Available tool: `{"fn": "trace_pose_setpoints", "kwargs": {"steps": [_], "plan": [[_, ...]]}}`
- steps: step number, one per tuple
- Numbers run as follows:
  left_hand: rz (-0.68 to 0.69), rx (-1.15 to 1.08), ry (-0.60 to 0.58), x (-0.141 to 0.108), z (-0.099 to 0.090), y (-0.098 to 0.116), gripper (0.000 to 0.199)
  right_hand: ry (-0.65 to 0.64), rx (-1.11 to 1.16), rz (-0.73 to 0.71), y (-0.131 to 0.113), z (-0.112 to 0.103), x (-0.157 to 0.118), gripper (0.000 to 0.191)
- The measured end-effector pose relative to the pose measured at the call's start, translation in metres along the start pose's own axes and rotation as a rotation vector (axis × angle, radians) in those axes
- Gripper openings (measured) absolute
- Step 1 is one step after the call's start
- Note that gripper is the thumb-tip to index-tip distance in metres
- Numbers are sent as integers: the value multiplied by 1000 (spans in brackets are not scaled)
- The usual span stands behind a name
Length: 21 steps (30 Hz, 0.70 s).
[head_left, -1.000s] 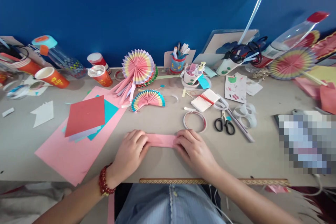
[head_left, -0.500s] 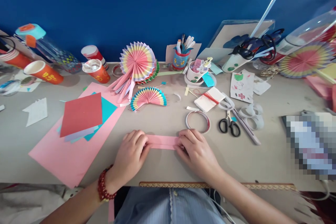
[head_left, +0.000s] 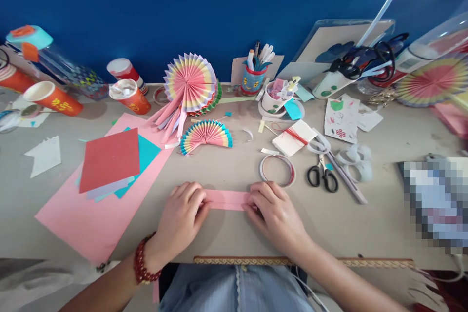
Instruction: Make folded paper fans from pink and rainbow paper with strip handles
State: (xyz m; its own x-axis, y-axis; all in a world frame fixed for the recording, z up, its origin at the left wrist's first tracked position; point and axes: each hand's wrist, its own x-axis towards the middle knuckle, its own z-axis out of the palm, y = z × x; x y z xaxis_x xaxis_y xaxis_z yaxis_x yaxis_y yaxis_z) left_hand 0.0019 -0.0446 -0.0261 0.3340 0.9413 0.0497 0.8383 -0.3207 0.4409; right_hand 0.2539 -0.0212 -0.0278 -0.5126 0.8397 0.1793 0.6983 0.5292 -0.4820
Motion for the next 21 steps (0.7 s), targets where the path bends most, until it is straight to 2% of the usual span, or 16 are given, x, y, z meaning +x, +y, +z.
{"fn": "trace_pose_setpoints", "kwargs": {"steps": [6, 13, 17, 21], "plan": [[-3, 51, 87, -7, -1, 2, 2, 26, -16, -16, 1, 2, -2, 14], [-104, 23, 161, -23, -6, -3, 10, 35, -10, -42, 3, 3, -2, 14], [-106, 50, 193, -27, -5, -4, 12, 36, -26, -49, 3, 3, -1, 15], [2, 192, 192, -26, -2, 0, 35, 58, -52, -54, 2, 4, -2, 15]]}}
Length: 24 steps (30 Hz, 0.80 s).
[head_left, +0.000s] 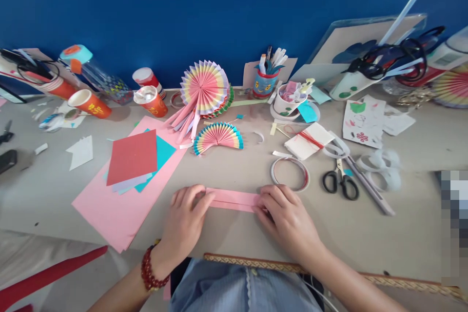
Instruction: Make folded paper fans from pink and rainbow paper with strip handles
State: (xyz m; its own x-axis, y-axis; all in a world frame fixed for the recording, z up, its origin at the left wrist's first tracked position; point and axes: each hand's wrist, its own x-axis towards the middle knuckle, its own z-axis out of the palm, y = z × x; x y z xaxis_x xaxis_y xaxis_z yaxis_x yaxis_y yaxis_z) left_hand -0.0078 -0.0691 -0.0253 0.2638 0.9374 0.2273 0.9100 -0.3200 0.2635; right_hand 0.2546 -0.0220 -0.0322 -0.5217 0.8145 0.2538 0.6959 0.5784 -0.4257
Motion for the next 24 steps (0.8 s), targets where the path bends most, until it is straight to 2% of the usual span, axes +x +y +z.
{"fn": "trace_pose_setpoints", "kwargs": {"steps": [3, 7, 20, 24], "plan": [[171, 85, -38, 4, 1, 1, 53, 3, 4, 8, 0, 1, 0, 16], [322, 80, -96, 8, 1, -2, 59, -20, 28, 30, -1, 0, -1, 15], [386, 87, -149, 9, 2, -6, 53, -50, 17, 33, -1, -2, 0, 12], [420, 80, -177, 13, -2, -4, 48, -21, -96, -29, -2, 1, -5, 11]]}}
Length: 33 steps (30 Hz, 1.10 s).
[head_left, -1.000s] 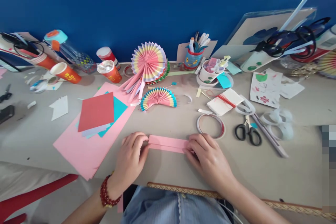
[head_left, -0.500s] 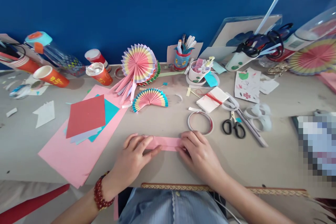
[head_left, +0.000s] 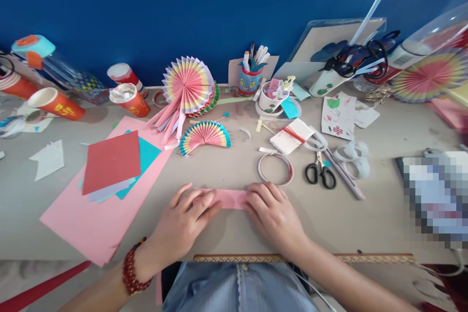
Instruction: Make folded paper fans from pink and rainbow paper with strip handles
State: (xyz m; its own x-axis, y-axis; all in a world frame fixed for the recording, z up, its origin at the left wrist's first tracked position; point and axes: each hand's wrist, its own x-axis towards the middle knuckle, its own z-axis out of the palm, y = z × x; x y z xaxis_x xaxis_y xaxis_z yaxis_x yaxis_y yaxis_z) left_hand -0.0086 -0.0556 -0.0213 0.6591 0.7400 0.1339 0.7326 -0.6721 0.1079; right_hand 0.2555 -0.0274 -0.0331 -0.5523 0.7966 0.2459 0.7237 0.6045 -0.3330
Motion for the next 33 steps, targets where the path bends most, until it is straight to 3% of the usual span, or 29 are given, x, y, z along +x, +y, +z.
{"fn": "trace_pose_setpoints", "kwargs": {"steps": [4, 6, 10, 16, 23, 33], "plan": [[55, -26, -63, 2, -3, -2, 51, 20, -94, -245, -4, 3, 1, 29], [60, -52, -88, 2, -4, -4, 55, 10, -108, -301, -6, 3, 4, 36], [36, -72, -86, 2, -4, -6, 49, -46, -146, -286, -1, -3, -1, 38], [42, -70, -76, -2, 1, -6, 51, -128, -171, -198, 24, -22, -34, 42], [98, -14, -74, -6, 1, -10, 57, -63, -93, -163, 21, -19, -39, 42], [216, -26, -94, 13, 5, 12, 90, -68, -83, -278, 19, -19, -31, 37]]}}
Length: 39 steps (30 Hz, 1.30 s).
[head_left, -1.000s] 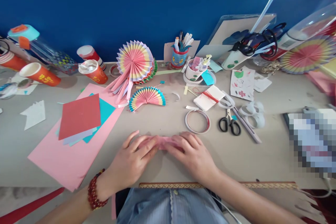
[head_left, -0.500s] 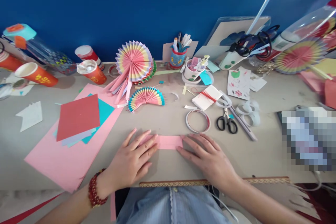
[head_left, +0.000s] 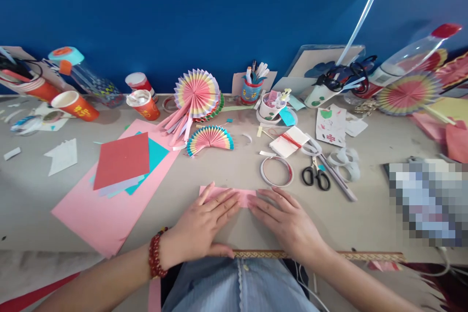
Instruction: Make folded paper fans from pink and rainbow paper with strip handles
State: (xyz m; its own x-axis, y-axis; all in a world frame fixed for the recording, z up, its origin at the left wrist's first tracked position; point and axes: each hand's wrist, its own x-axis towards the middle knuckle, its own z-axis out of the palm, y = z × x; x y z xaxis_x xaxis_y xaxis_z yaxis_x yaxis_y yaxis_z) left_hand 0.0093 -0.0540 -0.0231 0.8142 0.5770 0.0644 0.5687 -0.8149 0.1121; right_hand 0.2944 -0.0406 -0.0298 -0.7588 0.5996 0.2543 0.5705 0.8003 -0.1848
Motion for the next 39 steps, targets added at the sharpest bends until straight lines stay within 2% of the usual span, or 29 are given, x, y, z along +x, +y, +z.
{"fn": "trace_pose_setpoints", "kwargs": {"steps": [3, 8, 11, 14, 16, 18, 24, 27, 30, 33, 35, 39], "plan": [[-49, 1, -20, -14, -2, -3, 92, -6, 1, 7, 1, 0, 0, 36], [-185, 99, -50, -53, -7, -10, 84, 1, 22, 11, 1, 0, 0, 37], [-243, 151, -33, -66, -5, -10, 77, 15, 34, 14, 1, -1, 0, 37], [-343, 161, 61, -65, -4, -8, 66, 23, 56, 16, 0, -2, 1, 37], [-435, 143, 150, -58, -4, -4, 54, 28, 71, 28, -3, -2, 3, 37], [-468, 107, 196, -46, -5, 4, 47, 38, 77, 48, -6, -2, 5, 36], [-300, 38, 40, -9, -7, 21, 57, 63, 59, 40, -6, -2, -2, 38], [-255, 34, 26, -8, -9, 12, 54, 95, 14, 60, 3, -9, -17, 37], [-125, 6, 47, -12, -10, -9, 49, 125, 10, 113, 11, -16, -25, 35], [71, -61, 60, -8, -12, -31, 36, 96, 40, 114, 10, -16, -16, 37], [138, -122, 53, -1, -14, -39, 29, 71, 59, 50, 5, -12, -3, 38], [85, -151, 105, 13, -17, -36, 19, 36, 20, -28, -1, -2, 21, 38]]}}
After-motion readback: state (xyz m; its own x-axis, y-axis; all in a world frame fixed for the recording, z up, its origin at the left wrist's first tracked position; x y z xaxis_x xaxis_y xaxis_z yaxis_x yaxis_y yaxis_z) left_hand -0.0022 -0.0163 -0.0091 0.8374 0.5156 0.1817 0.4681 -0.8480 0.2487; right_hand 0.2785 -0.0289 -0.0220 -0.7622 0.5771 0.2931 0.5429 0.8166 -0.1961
